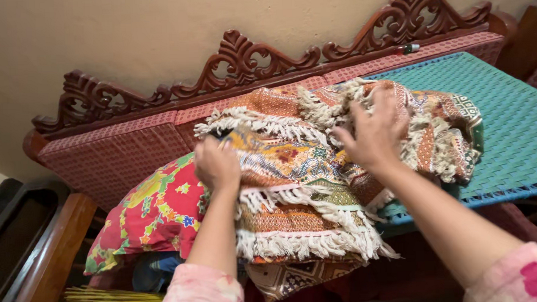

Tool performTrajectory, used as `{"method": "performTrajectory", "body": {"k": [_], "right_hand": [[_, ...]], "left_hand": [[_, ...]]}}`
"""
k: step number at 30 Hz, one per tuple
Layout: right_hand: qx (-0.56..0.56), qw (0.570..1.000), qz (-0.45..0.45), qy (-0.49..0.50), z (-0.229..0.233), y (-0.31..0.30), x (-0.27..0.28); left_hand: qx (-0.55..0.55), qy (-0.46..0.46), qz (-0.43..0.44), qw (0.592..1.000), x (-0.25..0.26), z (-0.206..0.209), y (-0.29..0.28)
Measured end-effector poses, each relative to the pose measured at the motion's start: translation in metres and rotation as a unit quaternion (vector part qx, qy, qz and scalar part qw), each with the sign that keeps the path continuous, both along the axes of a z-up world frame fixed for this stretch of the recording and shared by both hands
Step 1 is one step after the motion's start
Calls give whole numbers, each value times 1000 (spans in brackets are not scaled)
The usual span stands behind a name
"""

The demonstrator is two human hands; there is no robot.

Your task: The person wipes a patterned cloth on the bed surface, then uses a small broom to sweep debris off the bed. After sweeping, the person folds a patterned throw blanket on the bed.

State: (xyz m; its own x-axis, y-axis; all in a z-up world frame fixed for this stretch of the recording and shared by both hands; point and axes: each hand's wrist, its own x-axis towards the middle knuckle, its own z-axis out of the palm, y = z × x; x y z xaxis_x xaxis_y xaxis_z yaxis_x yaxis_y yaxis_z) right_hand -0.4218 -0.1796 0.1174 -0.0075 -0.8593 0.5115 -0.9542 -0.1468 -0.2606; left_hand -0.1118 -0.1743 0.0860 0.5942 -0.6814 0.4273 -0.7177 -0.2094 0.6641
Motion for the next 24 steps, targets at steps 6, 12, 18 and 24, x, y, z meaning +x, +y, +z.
{"method": "performTrajectory", "body": {"k": [6, 12, 18, 24], "right_hand": [[268, 826, 277, -412, -15, 0, 52], [329, 744, 243, -528, -8, -14, 42], [121, 702, 112, -693, 12, -76, -59], [-111, 880, -108, -449, -23, -80, -61]], "left_hand": [[-175, 282, -277, 902, -65, 46, -43], [-58, 549, -419, 720, -72, 20, -35], [-141, 266, -139, 943, -13, -38, -47], [249, 160, -52, 954, 22, -91, -14]]}}
